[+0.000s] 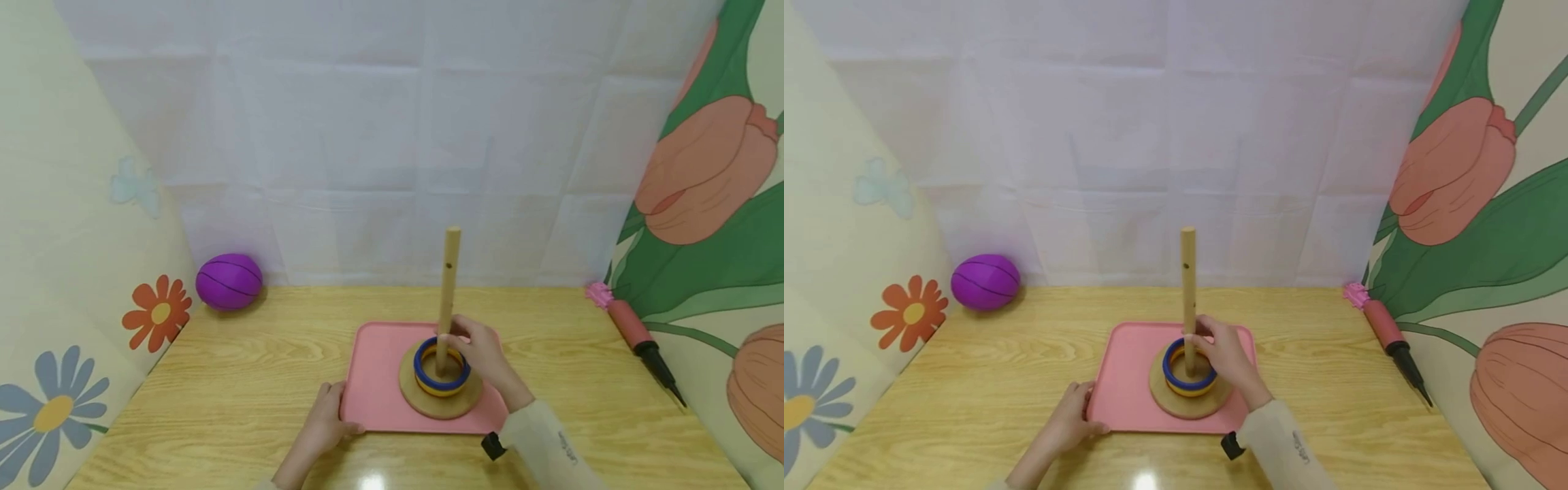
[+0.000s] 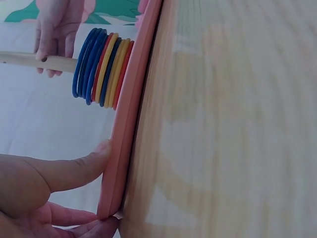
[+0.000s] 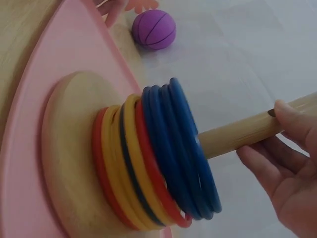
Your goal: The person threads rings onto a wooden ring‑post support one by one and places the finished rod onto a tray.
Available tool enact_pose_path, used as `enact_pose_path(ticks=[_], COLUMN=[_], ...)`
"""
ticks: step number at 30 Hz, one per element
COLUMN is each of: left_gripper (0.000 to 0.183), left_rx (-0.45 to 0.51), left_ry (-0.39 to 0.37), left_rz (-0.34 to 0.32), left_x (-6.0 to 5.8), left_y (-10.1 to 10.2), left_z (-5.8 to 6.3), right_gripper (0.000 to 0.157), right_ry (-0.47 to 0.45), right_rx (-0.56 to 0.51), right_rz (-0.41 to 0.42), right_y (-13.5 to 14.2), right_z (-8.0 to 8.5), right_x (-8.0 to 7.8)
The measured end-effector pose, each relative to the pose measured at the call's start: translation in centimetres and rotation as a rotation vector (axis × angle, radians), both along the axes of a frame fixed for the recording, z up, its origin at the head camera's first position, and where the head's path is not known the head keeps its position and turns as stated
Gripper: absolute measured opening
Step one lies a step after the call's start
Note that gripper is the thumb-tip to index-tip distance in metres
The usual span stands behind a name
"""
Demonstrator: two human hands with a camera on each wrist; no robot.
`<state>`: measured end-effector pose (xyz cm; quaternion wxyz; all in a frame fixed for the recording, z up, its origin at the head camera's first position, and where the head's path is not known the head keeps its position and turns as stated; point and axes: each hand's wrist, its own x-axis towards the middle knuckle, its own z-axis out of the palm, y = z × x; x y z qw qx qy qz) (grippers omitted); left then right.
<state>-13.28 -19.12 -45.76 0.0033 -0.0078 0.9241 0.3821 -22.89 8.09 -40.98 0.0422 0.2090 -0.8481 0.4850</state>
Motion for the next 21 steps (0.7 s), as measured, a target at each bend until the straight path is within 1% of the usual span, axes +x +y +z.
enact_pose_path(ticks=[6, 13, 17, 21], left_gripper=[0.082, 0.081, 0.080, 0.080], left_rx=[-0.011, 0.001, 0.011, 0.032], left_ry=[0.010, 0.005, 0.013, 0.006], left_rz=[0.002, -0.002, -0.003, -0.014], left_x=[-0.04, -0.41, -0.35, -0.22], left_y=[-0.18, -0.11, -0.24, -0.31], left_z=[-0.02, -0.04, -0.07, -0.12], right_gripper=[0.020, 0.020, 0.019, 0.019], right_ry=[0.030, 0.017, 0.024, 0.000], right_rx=[0.012, -0.002, 0.005, -0.002], right_rz=[-0.017, -0.017, -0.007, -0.004], right_y=[-0.31, -0.20, -0.31, -0.27], right_z=[-0.19, -0.17, -0.25, -0.22], right_x=[-0.02, -0.12, -0.16, -0.03])
